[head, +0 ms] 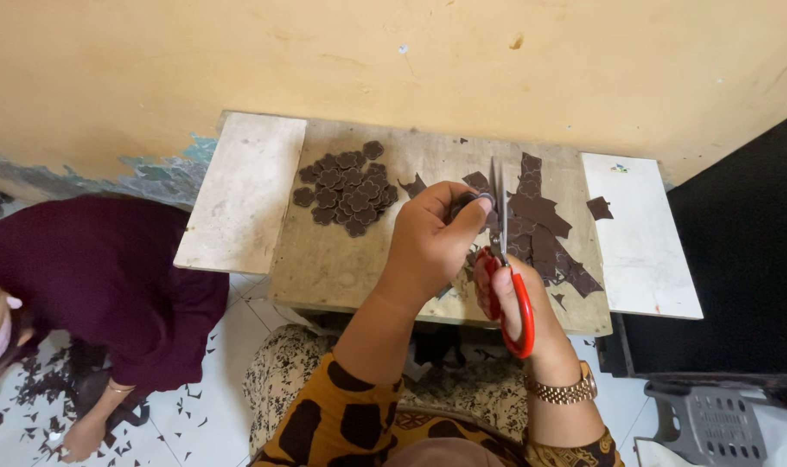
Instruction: The person uses red-handled scissors to cut scalloped shapes from a dark brown sheet of material. They hold the sheet with the left hand and cut along the pattern with the right hand, placing finished pieces on a wooden board. A second person sits nearby on the floor, handling scraps and using a phone.
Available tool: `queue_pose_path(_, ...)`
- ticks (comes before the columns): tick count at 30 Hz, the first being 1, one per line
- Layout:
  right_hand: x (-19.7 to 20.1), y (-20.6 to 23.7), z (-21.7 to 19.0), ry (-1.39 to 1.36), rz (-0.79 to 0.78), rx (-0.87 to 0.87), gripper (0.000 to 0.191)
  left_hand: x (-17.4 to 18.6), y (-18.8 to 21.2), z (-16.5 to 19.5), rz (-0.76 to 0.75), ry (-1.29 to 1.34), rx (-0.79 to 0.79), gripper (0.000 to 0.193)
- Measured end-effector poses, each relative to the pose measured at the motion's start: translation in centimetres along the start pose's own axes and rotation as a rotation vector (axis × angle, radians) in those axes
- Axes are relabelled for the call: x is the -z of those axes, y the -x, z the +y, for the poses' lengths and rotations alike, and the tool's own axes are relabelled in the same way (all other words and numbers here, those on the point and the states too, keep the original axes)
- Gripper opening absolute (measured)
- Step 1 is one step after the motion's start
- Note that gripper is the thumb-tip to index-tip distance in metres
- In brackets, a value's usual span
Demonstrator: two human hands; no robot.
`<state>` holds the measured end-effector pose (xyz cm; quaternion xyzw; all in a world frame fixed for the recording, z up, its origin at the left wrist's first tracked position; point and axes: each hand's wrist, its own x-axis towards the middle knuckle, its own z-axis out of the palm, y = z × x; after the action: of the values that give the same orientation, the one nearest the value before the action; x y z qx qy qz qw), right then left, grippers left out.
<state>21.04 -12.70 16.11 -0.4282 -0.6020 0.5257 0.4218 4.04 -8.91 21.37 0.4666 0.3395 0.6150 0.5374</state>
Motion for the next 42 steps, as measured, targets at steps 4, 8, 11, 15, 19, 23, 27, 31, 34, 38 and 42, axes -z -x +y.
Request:
queue_pose_path(4, -0.1, -0.6, -0.3, 0.027, -0.001, 0.107, 0.07, 0.2, -0.4, -0.3, 0.002, 0.071, 0.023, 0.015)
queue_pose_path(8, 0.0, -0.5, -0.2, 0.059, -0.026, 0.115, 0.07, 0.5, -0.6, -1.5, 0.012, 0.104, 0.015, 0.015)
queue_pose_path(11, 0.7, -0.8, 1.4, 0.119, -0.008, 0.095, 0.068, 0.7, -1.2, -3.7, 0.011, 0.104, 0.009, 0.014)
queue_pose_path(15, 1.8, -2.4, 6.1, 0.068, 0.117, -0.058, 0.063, 1.3, -2.4, -8.3, 0.015, -0.124, -0.026, 0.018)
queue_pose_path(19, 3.2, -3.6, 11.5, -0.14, 0.197, -0.174, 0.059, 3.5, -3.0, -13.5, 0.144, -0.454, 0.078, 0.022)
queue_pose_path(23, 4.4, -3.0, 15.9, -0.285, 0.176, -0.2, 0.06, 6.6, -3.7, -17.3, 0.272, -0.532, 0.137, 0.022)
queue_pose_path(27, 4.8, -2.8, 18.1, -0.228, 0.235, -0.273, 0.06, 10.5, -6.1, -17.6, 0.435, -0.245, 0.052, 0.046)
queue_pose_path(31, 4.6, -2.4, 19.0, -0.347, 0.204, -0.23, 0.058, 13.8, -7.4, -16.6, 0.561, -0.605, 0.052, 0.09)
queue_pose_path(34, 4.5, -2.8, 19.3, -0.464, 0.18, -0.171, 0.057, 14.4, -5.4, -17.0, 0.533, -1.111, 0.21, 0.105)
queue_pose_path(38, 4.1, -2.6, 19.5, -0.53, 0.213, -0.117, 0.051, 13.6, -0.9, -18.4, 0.293, -1.524, 0.326, 0.107)
queue_pose_path(42, 3.7, -2.3, 19.3, -0.456, 0.274, -0.185, 0.046, 13.4, -0.2, -18.7, 0.268, -1.483, 0.292, 0.097)
